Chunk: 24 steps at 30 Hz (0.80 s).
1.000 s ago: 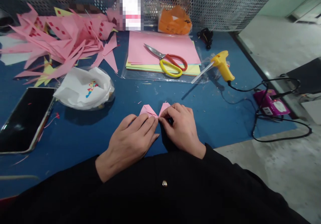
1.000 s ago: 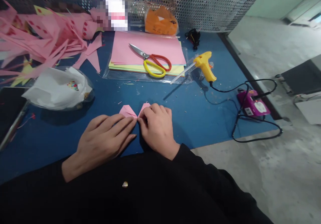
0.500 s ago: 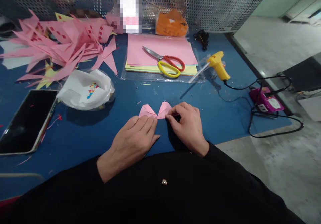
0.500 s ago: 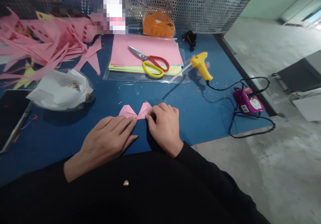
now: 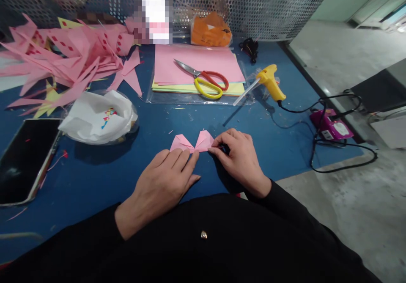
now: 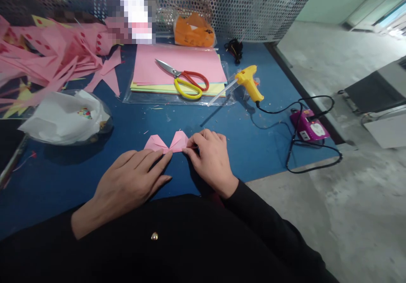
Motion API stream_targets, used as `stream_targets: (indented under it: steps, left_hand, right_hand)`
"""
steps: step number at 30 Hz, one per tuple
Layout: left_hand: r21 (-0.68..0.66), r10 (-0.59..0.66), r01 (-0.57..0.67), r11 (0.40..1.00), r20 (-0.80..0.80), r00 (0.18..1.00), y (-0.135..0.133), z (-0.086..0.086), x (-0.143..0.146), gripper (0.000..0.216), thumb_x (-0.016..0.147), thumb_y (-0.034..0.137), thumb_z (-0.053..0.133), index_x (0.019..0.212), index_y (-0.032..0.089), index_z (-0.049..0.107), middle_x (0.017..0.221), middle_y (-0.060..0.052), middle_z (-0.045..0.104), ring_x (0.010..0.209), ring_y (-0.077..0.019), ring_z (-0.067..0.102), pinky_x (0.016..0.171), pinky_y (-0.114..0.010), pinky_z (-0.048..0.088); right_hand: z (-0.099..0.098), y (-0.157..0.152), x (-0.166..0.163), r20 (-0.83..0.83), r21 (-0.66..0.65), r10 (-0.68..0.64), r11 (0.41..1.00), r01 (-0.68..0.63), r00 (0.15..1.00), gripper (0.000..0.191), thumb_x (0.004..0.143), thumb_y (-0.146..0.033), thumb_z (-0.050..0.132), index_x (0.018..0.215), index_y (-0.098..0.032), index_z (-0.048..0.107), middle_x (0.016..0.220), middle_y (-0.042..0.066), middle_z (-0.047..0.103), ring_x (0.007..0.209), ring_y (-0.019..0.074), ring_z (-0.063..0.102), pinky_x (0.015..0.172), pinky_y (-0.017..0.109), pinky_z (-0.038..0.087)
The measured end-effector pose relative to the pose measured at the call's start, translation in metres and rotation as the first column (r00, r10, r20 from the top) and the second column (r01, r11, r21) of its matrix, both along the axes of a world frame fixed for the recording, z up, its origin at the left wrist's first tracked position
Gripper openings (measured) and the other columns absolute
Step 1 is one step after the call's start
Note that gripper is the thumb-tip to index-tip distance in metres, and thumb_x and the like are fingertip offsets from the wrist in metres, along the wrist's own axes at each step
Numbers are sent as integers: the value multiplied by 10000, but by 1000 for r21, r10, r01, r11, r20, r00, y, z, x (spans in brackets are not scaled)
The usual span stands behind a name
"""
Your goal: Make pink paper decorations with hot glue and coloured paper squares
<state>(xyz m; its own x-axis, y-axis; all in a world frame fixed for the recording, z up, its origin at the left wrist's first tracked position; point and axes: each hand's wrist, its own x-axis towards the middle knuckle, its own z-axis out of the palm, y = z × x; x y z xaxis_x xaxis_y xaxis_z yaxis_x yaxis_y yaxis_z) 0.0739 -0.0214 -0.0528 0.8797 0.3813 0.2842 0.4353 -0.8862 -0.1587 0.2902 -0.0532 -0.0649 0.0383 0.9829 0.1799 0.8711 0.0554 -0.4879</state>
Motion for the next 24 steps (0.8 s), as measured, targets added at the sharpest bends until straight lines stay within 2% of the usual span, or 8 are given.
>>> stream_targets:
  steps: [6, 10, 16, 24]
  left_hand:
    - [-3, -8, 8, 1000, -52, 999, 1, -1, 1, 461, 992, 376, 540, 1286, 36, 638, 1029, -144, 737, 879, -276, 643, 720, -398, 419]
    - [5, -7, 7, 1000, -60, 998, 1, -1, 2, 466, 985, 383, 551, 1275, 31, 646, 993, -133, 736, 815, -266, 624, 698, -395, 415]
    - [16, -13, 14, 1000, -60, 998, 1, 0, 1, 461, 983, 375, 548, 1268, 28, 655, 984, -131, 737, 779, -261, 608, 690, -393, 411]
    - [20, -7, 9, 1000, -73, 997, 1, 0, 1, 423, 982, 324, 545, 1275, 38, 652, 1013, -134, 739, 795, -266, 611, 721, -400, 425]
  right_hand:
    - [3, 1, 2, 14, -21, 9, 1000, -9, 1000, 112, 907, -294, 690, 836, -211, 667, 863, 14, 654, 864, 212, 602, 839, 363, 353]
    - [3, 1, 2, 71, -32, -29, 999, 32, 997, 157, 929, -331, 646, 838, -206, 673, 890, 41, 640, 881, 236, 585, 829, 376, 347]
    - [3, 2, 1, 53, -44, -79, 996, 81, 995, 189, 906, -343, 665, 780, -203, 652, 855, 37, 623, 863, 232, 577, 821, 372, 343]
    - [-2, 3, 6, -24, -21, -117, 993, 116, 993, 85, 871, -268, 683, 825, -204, 651, 891, 44, 634, 891, 233, 594, 824, 375, 389]
